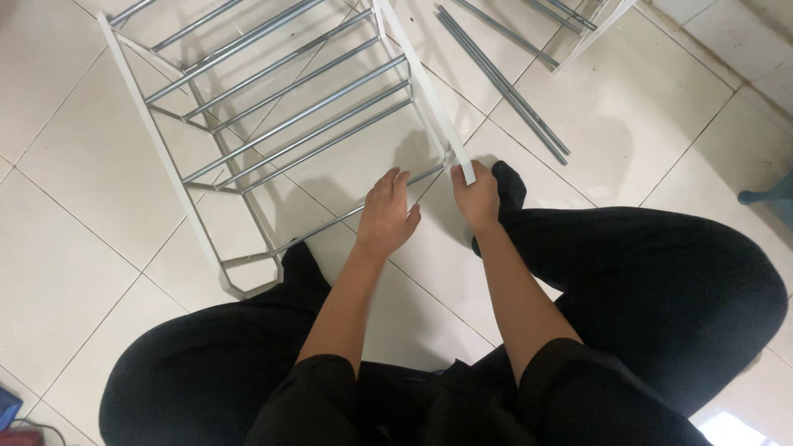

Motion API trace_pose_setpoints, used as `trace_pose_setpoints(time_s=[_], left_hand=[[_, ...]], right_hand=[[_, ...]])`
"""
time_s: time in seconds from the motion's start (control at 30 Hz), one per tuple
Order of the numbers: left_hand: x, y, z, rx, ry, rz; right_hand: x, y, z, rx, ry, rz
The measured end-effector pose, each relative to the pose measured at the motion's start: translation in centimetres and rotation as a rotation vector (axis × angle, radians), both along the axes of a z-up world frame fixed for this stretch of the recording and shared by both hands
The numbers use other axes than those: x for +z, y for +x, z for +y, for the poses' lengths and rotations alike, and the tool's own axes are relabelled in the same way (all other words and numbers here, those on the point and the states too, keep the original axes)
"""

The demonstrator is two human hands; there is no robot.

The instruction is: The person assembles a metal storage shelf by inserting horizontal metal rods into the side frames. They repeatedly pick up rods and slide them into place, adjusting the frame as needed.

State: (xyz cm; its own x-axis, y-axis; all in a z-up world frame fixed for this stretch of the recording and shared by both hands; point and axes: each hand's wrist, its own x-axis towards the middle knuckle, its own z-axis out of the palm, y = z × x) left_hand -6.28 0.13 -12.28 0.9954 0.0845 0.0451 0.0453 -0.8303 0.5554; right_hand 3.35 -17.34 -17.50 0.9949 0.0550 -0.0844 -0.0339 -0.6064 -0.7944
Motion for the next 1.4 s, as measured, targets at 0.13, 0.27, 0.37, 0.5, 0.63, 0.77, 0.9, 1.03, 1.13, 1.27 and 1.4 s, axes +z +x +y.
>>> trace_pose_setpoints(time_s=[0.13, 0.27, 0.37, 0.5, 0.63, 0.77, 0.9, 1.03, 1.13, 1.27, 1.4], left_hand=[[0.1, 2.2, -0.7, -0.036, 0.016, -0.073], [-0.2, 6.1, -2.1, -0.062, -0.053, -0.153], [-0.9, 8.4, -3.7, -0.103, -0.062, -0.246], [-1.8, 11.0, -5.2, -0.119, 0.038, -0.282], [-3.0, 13.5, -5.4, -0.168, 0.132, -0.097], [-3.3, 15.7, -5.6, -0.188, 0.105, 0.063], [-3.0, 17.2, -6.1, -0.135, 0.11, 0.049], [-3.0, 18.2, -6.3, -0.133, 0.281, 0.123], [-3.5, 19.1, -6.2, -0.126, 0.308, 0.161], [-4.0, 19.6, -6.0, -0.132, 0.3, 0.148], [-3.8, 19.3, -5.7, -0.115, 0.244, 0.089]], right_hand=[[-3.0, 1.2, -0.4, 0.119, -0.155, -0.131], [-7.4, 2.5, -2.4, 0.295, -0.045, 0.253], [-10.2, 4.8, -3.9, 0.56, -0.138, 0.18], [-10.4, 8.8, -5.4, 0.632, -0.305, 0.266], [-9.2, 12.5, -7.5, 0.445, -0.609, 0.293], [-10.9, 15.6, -9.5, 0.278, -0.61, 0.231], [-15.5, 17.1, -11.4, 0.243, -0.641, 0.078], [-18.0, 17.6, -12.1, 0.257, -0.687, -0.139], [-17.5, 17.2, -11.6, 0.207, -0.687, 0.025], [-16.0, 17.2, -11.1, 0.24, -0.807, 0.127], [-15.7, 17.3, -10.6, 0.175, -0.819, 0.157]])
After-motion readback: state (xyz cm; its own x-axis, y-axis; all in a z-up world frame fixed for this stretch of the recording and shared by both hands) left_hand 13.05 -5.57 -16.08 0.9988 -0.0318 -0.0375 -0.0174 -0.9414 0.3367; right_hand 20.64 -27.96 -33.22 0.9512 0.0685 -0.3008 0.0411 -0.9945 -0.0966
